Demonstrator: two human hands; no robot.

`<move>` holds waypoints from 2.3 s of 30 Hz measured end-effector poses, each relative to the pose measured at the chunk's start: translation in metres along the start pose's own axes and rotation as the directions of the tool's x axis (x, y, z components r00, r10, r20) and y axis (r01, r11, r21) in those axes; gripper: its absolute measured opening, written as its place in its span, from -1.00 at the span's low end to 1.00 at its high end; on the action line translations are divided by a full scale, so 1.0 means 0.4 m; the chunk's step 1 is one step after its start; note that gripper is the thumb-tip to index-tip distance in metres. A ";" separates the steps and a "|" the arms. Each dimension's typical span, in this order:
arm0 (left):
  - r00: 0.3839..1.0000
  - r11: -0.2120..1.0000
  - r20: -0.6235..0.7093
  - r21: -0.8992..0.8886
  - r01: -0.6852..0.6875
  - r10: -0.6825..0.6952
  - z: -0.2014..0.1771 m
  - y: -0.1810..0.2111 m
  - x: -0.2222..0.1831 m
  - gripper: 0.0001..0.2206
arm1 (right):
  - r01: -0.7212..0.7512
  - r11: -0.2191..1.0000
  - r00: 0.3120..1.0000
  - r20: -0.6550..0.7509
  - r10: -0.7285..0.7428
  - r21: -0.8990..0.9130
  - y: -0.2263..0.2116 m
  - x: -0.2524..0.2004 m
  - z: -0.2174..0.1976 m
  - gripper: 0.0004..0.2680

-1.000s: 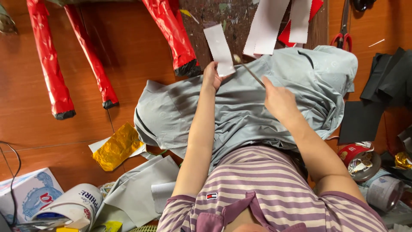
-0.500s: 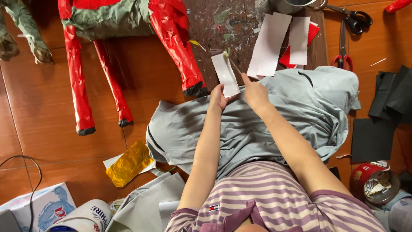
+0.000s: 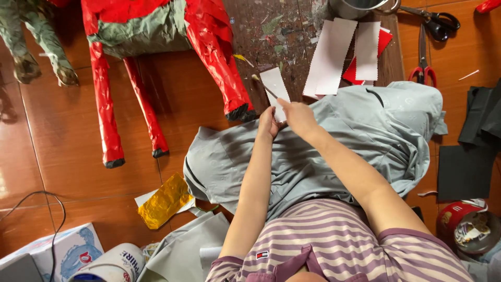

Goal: Applying glue and paper strips to a paper-mâché animal figure.

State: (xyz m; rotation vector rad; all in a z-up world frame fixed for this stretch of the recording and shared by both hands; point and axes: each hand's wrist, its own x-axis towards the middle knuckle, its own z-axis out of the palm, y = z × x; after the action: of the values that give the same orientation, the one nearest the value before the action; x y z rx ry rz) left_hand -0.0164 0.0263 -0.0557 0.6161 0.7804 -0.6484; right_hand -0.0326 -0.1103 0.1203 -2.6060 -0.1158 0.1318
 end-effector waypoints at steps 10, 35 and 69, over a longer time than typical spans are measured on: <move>0.986 0.997 0.163 -0.066 0.032 -0.021 0.024 0.005 0.009 -0.65 | -0.209 -0.125 0.804 0.243 0.543 0.970 0.431 0.313 -0.300 -0.79; 0.256 -0.750 0.708 0.644 0.151 0.659 0.424 0.303 -0.517 -0.25 | 0.235 0.607 0.895 -0.412 0.170 0.759 0.197 -0.160 -0.273 -0.93; 0.574 0.490 -0.076 0.619 -0.614 0.815 0.466 0.338 -1.045 -0.26 | 0.081 0.699 0.963 -0.236 0.128 0.710 0.207 -0.143 -0.205 -0.91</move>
State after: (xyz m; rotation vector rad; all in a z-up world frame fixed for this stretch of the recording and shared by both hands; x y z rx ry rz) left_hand -0.0653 0.1044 0.4124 1.5358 0.5725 0.1020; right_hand -0.0750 -0.2287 0.1528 -1.8042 0.0630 -0.1505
